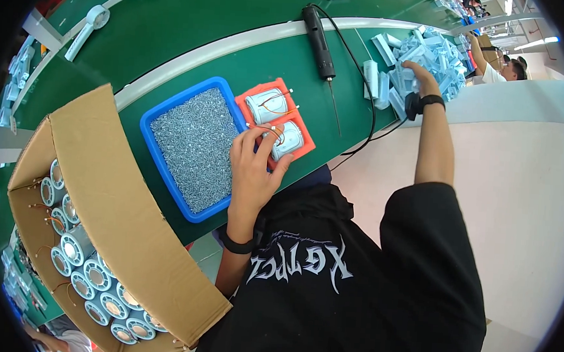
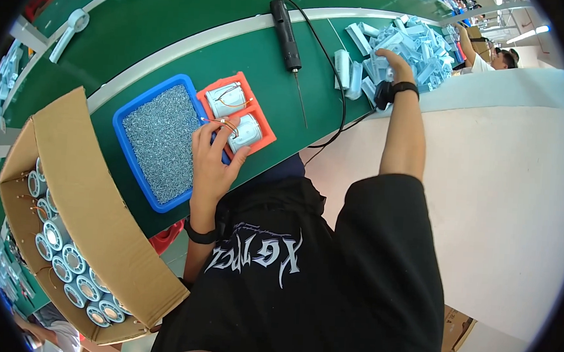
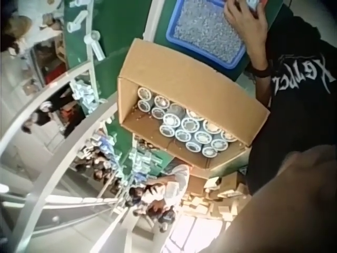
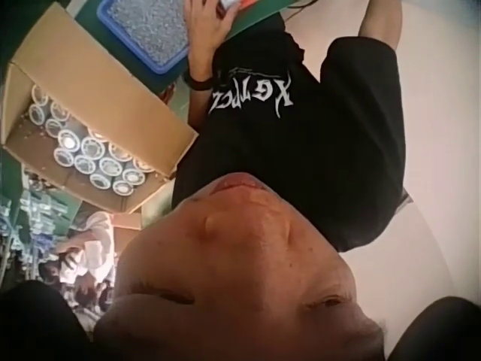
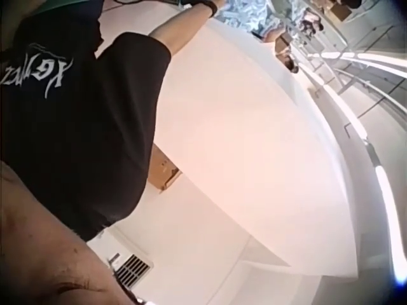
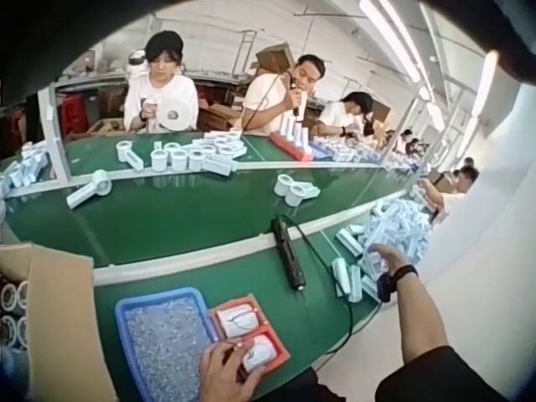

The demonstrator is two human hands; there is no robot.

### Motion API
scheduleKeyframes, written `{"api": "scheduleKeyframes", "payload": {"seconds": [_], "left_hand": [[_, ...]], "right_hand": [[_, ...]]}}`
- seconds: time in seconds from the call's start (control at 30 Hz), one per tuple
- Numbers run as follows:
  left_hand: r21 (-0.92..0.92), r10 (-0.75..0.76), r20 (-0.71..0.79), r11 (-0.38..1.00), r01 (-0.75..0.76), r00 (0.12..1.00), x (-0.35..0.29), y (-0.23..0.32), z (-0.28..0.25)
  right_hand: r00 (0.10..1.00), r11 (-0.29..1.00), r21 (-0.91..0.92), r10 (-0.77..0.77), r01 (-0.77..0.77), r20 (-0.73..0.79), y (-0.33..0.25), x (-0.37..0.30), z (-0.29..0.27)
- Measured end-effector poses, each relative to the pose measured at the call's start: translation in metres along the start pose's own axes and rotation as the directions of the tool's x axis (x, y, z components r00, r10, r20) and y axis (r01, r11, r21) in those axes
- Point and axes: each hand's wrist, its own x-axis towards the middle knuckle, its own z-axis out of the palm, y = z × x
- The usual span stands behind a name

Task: Assembling plastic housings for electronic components by placing parts in a jig and fastening them with an electric screwdriver.

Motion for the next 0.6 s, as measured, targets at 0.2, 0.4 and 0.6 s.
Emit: {"api": "scheduleKeyframes", "payload": {"seconds": [0.2,0.4,0.6], "left_hand": [[0.012,-0.034,0.007,0.999,0.034,0.999,-0.004,-0.004,-0.003],[0.050,-0.028,0.015,0.998,0.027,1.000,-0.004,0.001,-0.003],[0.093,-0.019,0.002,0.996,0.018,1.000,0.003,0.013,-0.004]], "right_hand": [[0.994,0.998,-0.016,0.052,-0.054,-0.099,-0.049,-0.086,0.070],[0.943,0.890,-0.369,-0.321,0.269,-0.087,-0.031,-0.078,0.083],[0.826,0.806,-0.270,-0.561,0.527,-0.062,-0.058,-0.129,0.083]]}}
